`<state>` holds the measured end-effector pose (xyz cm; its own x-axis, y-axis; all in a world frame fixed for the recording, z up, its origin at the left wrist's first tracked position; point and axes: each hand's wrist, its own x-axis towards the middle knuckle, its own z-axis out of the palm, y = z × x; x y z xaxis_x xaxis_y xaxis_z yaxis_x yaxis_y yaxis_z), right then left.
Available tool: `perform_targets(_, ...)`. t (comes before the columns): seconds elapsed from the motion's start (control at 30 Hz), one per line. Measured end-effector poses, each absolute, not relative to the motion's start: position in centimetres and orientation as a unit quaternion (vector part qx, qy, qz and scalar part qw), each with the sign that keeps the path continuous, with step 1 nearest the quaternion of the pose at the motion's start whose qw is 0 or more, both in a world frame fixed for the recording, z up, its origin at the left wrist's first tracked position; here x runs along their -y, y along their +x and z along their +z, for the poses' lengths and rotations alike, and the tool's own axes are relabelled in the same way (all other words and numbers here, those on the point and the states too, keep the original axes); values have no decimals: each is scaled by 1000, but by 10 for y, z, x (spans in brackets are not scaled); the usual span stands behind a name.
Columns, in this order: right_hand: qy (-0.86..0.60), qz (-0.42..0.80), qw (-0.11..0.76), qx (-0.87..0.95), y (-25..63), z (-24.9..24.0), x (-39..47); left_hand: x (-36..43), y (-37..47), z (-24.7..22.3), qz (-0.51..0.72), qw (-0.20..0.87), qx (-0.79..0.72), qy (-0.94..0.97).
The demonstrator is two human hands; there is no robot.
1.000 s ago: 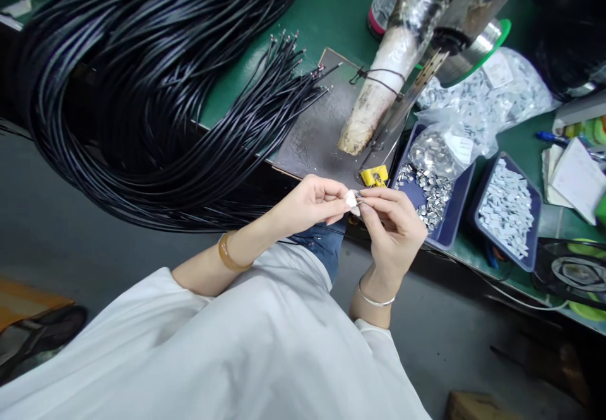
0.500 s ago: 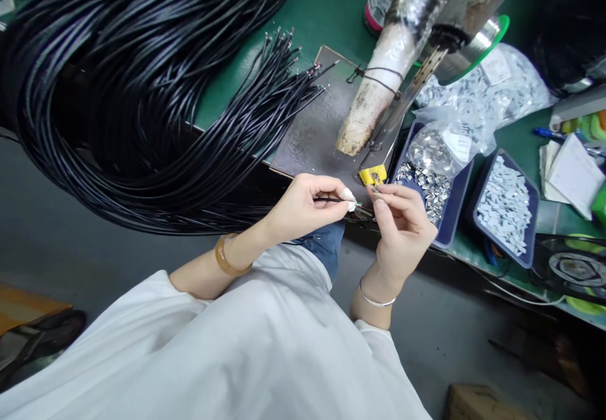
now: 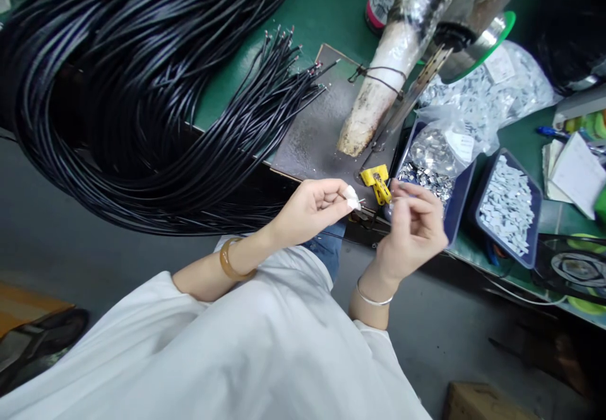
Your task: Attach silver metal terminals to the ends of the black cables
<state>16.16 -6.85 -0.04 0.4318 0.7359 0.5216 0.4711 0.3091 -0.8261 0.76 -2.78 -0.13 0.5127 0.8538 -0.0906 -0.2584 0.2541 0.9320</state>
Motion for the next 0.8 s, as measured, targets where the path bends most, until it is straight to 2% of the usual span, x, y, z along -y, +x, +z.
perform_targets(0.07, -577, 72, 635, 509, 165, 2, 68, 24, 7, -2, 371, 767, -296, 431)
perform_targets(0.2, -569, 35, 567, 594, 165, 4, 71, 18, 8, -3, 384, 785, -293, 388)
perform_targets(0.33, -509, 0, 558, 655, 157, -1, 74, 16, 10, -4, 391, 780, -299, 386)
perform_targets(0.47, -490, 41, 568, 660, 153, -5, 73, 17, 10, -5, 395, 753, -337, 405)
perform_targets(0.67, -549, 134, 581, 586, 152, -3, 72, 16, 9, -5, 391, 745, -342, 419)
perform_targets(0.8, -526, 142, 595, 590, 152, -4, 72, 16, 9, -4, 392, 747, -335, 419)
